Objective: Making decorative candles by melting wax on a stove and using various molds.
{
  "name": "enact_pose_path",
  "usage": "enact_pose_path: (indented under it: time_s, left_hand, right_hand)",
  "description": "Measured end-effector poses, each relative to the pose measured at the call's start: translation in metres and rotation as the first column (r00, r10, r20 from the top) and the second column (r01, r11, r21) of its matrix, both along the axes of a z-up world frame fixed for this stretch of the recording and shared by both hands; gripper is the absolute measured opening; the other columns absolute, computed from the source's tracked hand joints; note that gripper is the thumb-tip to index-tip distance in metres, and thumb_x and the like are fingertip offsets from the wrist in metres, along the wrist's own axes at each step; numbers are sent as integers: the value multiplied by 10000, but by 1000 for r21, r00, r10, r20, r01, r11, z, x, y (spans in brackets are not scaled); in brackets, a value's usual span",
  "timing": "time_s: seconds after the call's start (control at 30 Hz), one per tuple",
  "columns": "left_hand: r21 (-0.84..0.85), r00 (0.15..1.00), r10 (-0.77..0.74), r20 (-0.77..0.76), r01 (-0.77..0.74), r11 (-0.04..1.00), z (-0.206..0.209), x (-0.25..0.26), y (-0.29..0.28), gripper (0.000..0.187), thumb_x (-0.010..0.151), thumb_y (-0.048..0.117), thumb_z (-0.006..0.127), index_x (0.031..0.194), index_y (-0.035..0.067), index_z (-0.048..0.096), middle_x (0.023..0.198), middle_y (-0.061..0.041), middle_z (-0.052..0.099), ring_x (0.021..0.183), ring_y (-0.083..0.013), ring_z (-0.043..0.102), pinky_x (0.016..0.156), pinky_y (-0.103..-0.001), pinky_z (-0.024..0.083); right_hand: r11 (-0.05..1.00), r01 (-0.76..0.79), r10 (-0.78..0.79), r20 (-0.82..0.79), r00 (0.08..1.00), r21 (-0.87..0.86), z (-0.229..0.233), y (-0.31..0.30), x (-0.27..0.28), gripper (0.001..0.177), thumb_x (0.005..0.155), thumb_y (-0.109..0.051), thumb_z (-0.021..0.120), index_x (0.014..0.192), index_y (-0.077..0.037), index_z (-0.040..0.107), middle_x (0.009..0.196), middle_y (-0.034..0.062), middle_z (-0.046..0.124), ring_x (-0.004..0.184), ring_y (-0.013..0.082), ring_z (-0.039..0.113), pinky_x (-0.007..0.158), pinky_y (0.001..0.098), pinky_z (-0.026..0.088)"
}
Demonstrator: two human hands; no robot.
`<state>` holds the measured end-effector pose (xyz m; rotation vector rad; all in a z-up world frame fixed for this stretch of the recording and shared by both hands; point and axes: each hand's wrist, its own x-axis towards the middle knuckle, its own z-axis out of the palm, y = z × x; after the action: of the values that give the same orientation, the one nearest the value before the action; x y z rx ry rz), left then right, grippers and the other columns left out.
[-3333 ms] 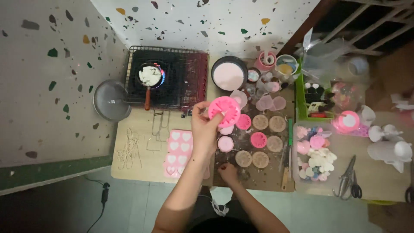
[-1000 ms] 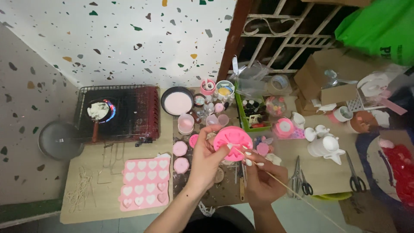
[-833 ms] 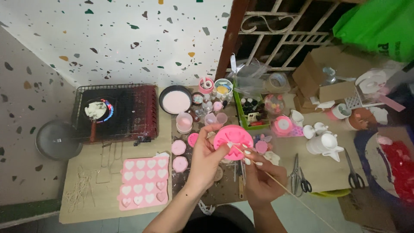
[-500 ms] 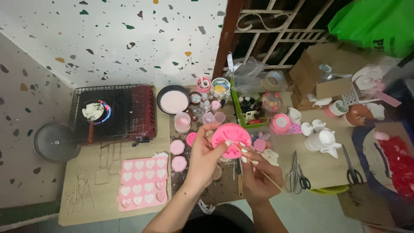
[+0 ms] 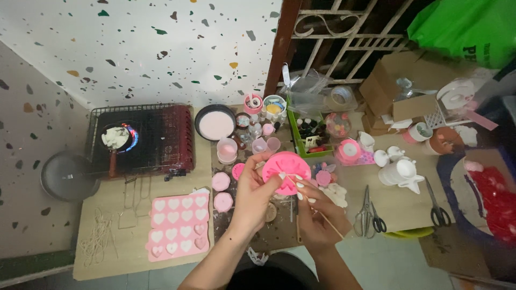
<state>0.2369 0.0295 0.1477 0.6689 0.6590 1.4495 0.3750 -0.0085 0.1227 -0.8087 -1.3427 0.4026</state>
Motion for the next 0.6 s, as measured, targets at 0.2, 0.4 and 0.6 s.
enact_pose_path:
  time_s: [0.2, 0.4, 0.6]
  left_hand:
    - [-90, 1000, 18, 16, -16, 996, 8, -4, 2, 433, 897, -87, 614, 1306, 0, 503, 1068, -122, 733, 927, -151, 716, 807, -287, 588]
    - [-91, 997, 55, -48, -59, 994, -11, -3, 6, 500, 875, -103, 622, 1337, 15, 472, 1055, -123, 720, 922, -153, 709, 798, -291, 583]
    - [-45, 993, 83, -86, -87, 995, -18, -1, 11, 603, 785, -155, 640, 1335, 16, 461, 1017, -108, 720, 905, -151, 705, 799, -285, 576]
  right_hand:
    - [999, 42, -35, 240, 970, -22, 6, 6, 5, 212, 931, 141, 648, 1019, -21, 543, 1124, 262, 728, 1130, 403, 733, 976, 443, 592]
    - [999, 20, -34, 389, 921, 41, 27, 16, 5, 212, 939, 74, 684, 1051, -3, 521, 1122, 178, 751, 1089, 302, 762, 942, 371, 613]
    - [994, 45, -93, 521, 849, 104, 29, 19, 8, 242, 885, 102, 702, 1017, -25, 542, 1092, 194, 750, 1057, 325, 764, 899, 376, 618]
